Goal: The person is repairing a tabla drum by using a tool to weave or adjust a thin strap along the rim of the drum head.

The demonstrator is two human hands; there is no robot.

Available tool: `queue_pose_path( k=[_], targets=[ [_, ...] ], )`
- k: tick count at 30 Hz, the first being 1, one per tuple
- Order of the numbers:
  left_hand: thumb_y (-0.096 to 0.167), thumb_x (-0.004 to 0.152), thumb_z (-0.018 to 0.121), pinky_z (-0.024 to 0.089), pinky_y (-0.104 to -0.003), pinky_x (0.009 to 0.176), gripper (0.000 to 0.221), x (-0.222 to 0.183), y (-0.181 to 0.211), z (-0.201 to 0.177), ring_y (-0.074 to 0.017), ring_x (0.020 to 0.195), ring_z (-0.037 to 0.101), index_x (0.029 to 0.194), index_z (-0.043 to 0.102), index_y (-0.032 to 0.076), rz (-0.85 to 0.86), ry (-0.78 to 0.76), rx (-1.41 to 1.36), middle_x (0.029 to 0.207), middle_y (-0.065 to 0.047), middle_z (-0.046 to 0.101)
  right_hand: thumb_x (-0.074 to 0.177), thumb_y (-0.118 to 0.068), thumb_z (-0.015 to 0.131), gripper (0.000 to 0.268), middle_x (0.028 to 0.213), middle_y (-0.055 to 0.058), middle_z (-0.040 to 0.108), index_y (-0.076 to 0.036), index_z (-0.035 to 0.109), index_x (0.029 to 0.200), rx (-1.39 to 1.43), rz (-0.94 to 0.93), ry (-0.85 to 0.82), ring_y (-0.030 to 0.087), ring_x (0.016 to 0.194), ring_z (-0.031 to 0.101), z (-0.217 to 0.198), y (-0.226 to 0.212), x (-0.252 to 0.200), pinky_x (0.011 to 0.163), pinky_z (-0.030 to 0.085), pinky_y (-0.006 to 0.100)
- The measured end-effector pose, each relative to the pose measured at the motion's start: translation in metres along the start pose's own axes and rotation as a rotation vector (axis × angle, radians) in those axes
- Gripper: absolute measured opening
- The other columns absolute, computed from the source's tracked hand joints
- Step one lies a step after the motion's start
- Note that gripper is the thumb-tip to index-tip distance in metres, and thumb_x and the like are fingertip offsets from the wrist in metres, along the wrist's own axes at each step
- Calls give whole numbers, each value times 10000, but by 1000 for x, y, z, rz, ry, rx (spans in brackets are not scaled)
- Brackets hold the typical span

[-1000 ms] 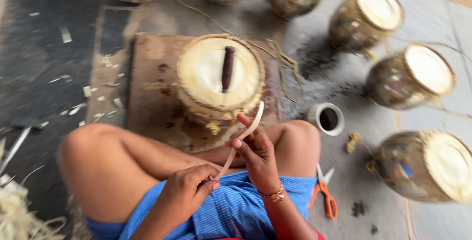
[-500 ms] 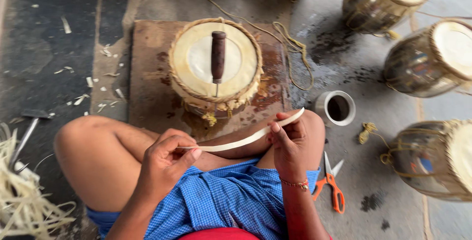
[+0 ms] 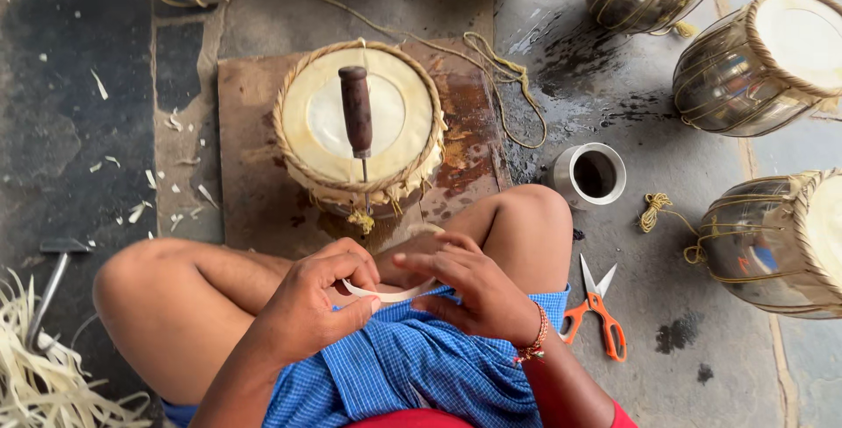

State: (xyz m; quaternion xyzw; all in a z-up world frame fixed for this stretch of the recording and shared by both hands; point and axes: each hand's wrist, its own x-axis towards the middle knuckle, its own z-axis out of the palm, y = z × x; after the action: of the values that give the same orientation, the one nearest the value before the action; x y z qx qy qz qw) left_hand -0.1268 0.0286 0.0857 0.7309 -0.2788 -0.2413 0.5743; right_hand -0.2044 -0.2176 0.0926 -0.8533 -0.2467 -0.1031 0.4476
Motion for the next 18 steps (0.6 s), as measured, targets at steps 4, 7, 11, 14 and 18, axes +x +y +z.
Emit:
queue_pose_path(
  k=[4, 7, 11, 14, 18],
  targets=[
    [30, 777, 772, 523, -258, 691, 115, 3, 2, -7, -104, 790, 648, 791, 659, 14, 90, 122, 137, 886, -36, 667, 901, -107, 807, 274, 982, 54, 711, -98, 730, 1165, 131, 108, 16, 219, 913, 731, -3, 2, -9, 775, 583, 329],
    [49, 787, 800, 537, -257, 678, 125, 7, -9, -4, -99, 763, 643, 881, 720, 32, 9, 154, 47, 885, -33, 651, 895, -30, 780, 302, 1014, 56, 707, -90, 723, 1186, 47, 3, 96, 211, 909, 716, -10, 11, -27, 764, 580, 319],
    [74, 795, 799, 548, -248, 705, 259, 11, -35, -3, -95, 778, 653, 1041, 723, 49, -18, 243, 62, 923, -15, 683, 841, 74, 730, 271, 1031, 71, 748, -68, 762, 1070, -60, 308, 235, 173, 887, 741, -52, 28, -63, 711, 581, 286],
    [96, 826, 775, 554, -248, 718, 260, 2, -69, -20, -95, 801, 667, 1073, 716, 40, -48, 212, 92, 928, -30, 687, 817, 107, 728, 298, 995, 60, 746, -55, 758, 1065, -252, 442, 473, 140, 879, 726, -94, 52, -91, 770, 600, 267],
    [120, 856, 754, 541, -257, 728, 278, -22, -118, -35, -96, 802, 649, 1113, 731, 17, -221, 238, 42, 915, -56, 721, 861, 41, 746, 257, 963, 56, 772, -55, 769, 1099, -425, 726, 696, 116, 873, 742, -136, 108, -127, 765, 594, 276]
  ],
)
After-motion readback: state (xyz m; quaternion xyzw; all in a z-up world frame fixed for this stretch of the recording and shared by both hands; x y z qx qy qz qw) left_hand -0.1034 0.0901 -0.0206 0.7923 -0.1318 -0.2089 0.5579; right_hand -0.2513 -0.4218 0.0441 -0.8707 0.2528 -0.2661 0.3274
